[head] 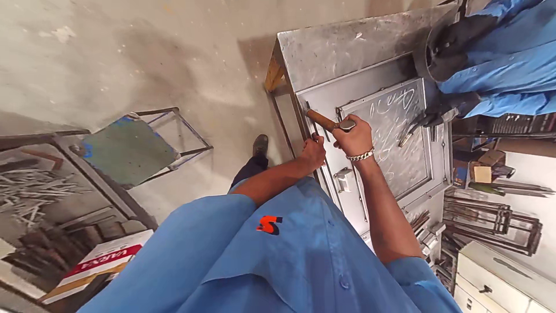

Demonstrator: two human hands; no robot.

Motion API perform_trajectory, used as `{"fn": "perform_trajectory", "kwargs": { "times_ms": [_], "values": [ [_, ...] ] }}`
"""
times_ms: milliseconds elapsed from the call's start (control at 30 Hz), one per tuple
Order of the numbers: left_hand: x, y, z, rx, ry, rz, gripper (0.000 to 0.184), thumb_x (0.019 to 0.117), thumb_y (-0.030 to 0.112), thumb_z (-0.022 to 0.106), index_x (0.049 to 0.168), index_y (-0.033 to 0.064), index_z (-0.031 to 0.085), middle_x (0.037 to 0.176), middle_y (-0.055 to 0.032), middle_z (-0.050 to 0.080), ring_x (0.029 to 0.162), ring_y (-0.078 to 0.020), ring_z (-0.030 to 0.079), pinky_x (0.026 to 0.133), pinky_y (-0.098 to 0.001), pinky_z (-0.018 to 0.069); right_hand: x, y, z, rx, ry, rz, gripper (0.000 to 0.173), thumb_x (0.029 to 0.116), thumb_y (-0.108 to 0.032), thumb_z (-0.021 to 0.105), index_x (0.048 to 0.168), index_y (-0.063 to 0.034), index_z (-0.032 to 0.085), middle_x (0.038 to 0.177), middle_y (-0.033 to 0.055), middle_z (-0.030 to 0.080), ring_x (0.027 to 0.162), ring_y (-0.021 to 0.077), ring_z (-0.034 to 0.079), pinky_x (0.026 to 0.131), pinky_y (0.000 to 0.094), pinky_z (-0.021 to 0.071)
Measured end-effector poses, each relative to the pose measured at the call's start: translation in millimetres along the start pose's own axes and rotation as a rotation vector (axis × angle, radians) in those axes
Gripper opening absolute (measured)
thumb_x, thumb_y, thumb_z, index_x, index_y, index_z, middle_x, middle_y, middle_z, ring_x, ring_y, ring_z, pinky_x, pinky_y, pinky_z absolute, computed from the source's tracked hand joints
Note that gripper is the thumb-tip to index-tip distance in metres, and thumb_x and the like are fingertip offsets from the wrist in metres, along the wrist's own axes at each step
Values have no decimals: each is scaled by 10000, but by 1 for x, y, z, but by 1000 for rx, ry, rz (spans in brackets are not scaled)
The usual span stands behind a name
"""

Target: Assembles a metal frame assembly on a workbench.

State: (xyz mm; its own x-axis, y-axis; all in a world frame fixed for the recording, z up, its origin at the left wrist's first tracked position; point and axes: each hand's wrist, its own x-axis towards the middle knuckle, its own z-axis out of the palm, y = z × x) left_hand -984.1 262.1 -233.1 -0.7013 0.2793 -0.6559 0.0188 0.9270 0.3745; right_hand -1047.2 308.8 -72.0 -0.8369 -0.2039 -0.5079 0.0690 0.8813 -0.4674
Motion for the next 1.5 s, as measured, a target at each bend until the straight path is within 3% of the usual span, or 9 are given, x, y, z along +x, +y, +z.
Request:
{"fn": "perform_trajectory", "kwargs": {
  "times_ms": [167,300,433,600,800,933,1200,1333,1500],
  "values": [
    [-3,1,-3,-15,4,-21,913,931,626,627,1381,-145,436,1434,-363,435,1161,-494,567,881,-595,494,2,-34,-7,-88,-21,45,240,836,-266,681,1032,-128,670,737,119,679,491,260,635,453,462,540],
    [-7,-4,-4,-2,17,31,725,964,604,588,1203,-80,630,1378,-303,514,1141,-462,576,874,-600,489,8,-52,-6,-157,-24,58,291,858,-320,671,1079,-131,668,717,116,669,509,269,639,454,477,525],
    [-7,-10,1,-93,50,46,695,969,569,603,1285,-50,619,1540,-289,362,1319,-480,458,996,-635,435,1,-45,-1,-274,-15,-30,247,843,-295,688,1029,-135,664,691,109,636,556,300,623,464,505,473],
    [-1,-10,10,-135,87,60,570,1002,337,614,1353,-103,517,1478,-353,388,1212,-533,518,906,-647,479,-2,-14,6,-155,1,-60,240,844,-260,731,1049,-143,690,769,89,678,589,241,646,532,493,540],
    [-8,-14,-3,-124,18,70,503,1037,150,505,1420,-161,404,1476,-401,380,1179,-539,553,937,-613,480,6,-4,8,-93,42,-96,281,850,-322,709,1060,-144,763,916,26,764,762,141,728,695,416,614],
    [-18,-13,-18,-63,31,81,347,1020,-22,417,1325,-163,505,1387,-379,482,1143,-485,586,910,-558,474,12,-6,6,-94,61,-105,293,872,-385,688,1038,-159,772,939,-5,773,799,93,729,694,349,608],
    [-11,-16,-12,-377,97,66,330,975,28,553,1261,-128,606,1244,-341,622,1179,-489,598,951,-621,442,17,-2,7,-29,83,-204,218,873,-300,692,971,-123,771,1144,64,769,1003,114,749,774,295,634],
    [-11,-15,-26,-292,-28,73,274,981,-25,529,1217,-121,631,1232,-351,607,1126,-491,601,907,-612,446,29,3,9,14,45,-160,212,871,-297,686,964,-126,770,1131,56,772,990,94,745,774,272,624],
    [-8,-17,-28,-303,33,47,278,980,-42,511,1224,-95,635,1248,-338,606,1051,-486,617,843,-607,450,42,-5,1,-18,-10,-191,239,891,-354,680,963,-138,756,1093,35,776,990,82,743,753,266,622]
  ]
}}
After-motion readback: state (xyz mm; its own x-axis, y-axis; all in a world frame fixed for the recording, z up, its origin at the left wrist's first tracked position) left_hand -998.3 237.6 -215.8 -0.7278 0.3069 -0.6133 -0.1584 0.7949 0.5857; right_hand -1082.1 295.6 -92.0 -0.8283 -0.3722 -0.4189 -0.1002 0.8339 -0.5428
